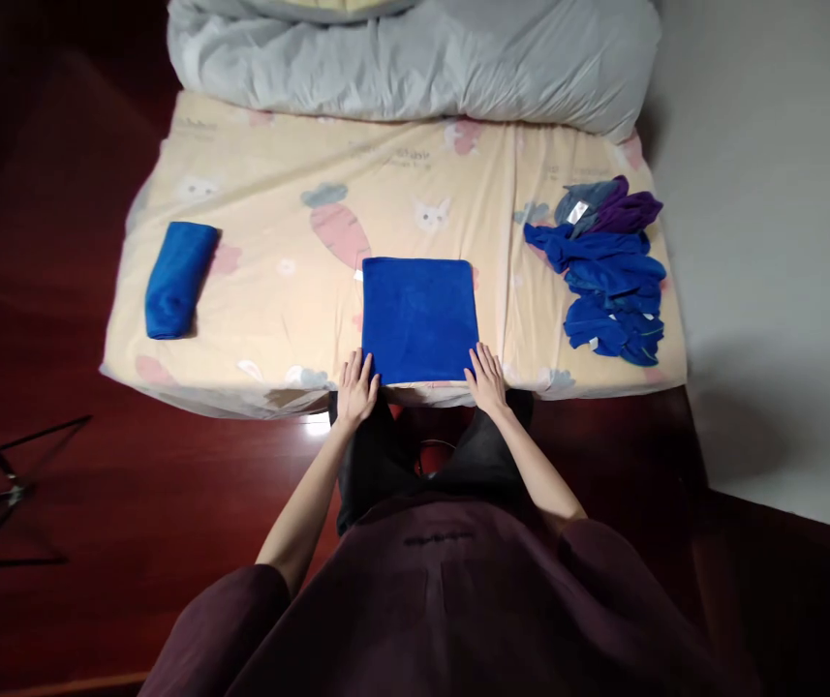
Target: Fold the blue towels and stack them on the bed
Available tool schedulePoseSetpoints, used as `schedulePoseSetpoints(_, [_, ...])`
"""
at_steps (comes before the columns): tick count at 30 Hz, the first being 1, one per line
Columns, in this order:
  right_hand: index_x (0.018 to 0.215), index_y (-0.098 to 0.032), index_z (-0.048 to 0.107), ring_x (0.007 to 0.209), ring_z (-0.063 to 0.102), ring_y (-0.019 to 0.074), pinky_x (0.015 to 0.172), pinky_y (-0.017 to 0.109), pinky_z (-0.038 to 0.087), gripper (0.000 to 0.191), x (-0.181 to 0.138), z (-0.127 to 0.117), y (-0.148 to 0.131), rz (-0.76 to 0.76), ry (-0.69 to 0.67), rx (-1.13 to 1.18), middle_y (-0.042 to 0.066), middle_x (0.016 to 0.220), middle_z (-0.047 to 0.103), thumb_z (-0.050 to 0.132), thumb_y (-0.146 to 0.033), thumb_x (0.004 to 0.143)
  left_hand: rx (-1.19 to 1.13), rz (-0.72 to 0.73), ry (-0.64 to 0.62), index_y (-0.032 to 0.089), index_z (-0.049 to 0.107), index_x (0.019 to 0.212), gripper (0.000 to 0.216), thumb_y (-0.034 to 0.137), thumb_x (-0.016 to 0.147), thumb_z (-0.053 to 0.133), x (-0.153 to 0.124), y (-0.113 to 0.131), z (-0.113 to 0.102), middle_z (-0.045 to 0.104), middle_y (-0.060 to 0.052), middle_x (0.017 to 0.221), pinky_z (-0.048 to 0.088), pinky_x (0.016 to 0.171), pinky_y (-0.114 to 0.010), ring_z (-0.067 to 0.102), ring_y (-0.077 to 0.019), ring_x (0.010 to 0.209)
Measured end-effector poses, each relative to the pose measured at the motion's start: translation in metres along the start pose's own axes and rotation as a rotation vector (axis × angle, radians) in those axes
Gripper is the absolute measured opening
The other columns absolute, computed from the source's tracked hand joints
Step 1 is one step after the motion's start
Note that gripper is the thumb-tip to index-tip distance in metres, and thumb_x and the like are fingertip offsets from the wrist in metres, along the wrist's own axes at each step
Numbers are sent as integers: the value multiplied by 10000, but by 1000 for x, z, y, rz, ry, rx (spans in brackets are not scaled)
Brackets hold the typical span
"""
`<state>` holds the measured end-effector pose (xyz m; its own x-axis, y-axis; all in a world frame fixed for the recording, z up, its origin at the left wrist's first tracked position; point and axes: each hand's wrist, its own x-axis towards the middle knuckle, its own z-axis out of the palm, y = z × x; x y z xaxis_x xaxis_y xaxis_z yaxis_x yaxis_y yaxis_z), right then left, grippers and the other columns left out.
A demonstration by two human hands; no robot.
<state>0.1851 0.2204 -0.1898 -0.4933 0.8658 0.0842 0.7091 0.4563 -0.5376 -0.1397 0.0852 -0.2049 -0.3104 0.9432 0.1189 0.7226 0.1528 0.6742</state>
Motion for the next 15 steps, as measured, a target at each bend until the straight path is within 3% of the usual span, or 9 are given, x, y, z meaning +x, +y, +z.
schedulePoseSetpoints(3, [1477, -166, 585, 1542, 404, 288, 1285, 538, 340, 487, -14, -2, 6, 39, 123, 128, 153, 1594, 513, 471, -330, 1033, -71, -56, 69, 187, 535, 1501, 556, 436, 1005, 504, -18, -6, -6, 469, -164, 1619, 256, 1307, -558, 347, -323, 1569])
schedulePoseSetpoints(7, [1247, -171, 710, 1244, 661, 286, 1145, 493, 508, 355, -20, -3, 6, 101, 251, 289, 154, 1274, 735, 528, -295, 968, -152, -119, 121, 194, 642, 1338, 429, 404, 983, 524, -25, -5, -15, 682, -166, 1356, 445, 1179, -533, 598, -323, 1335])
schedulePoseSetpoints(10, [1197, -177, 710, 1020, 733, 265, 1022, 462, 580, 332, -16, -4, 6, 202, 263, 371, 133, 1135, 781, 588, -267, 902, -186, -150, 115, 193, 661, 1285, 395, 386, 949, 581, -19, 0, -20, 737, -160, 1239, 493, 1115, -518, 660, -319, 1226])
schedulePoseSetpoints(15, [1118, -171, 719, 878, 738, 244, 915, 419, 609, 317, -7, -8, 7, 260, 194, 402, 116, 995, 783, 638, -233, 818, -221, -288, 28, 179, 664, 1232, 400, 316, 856, 655, 0, 4, -23, 778, -139, 1062, 555, 997, -485, 734, -297, 1005])
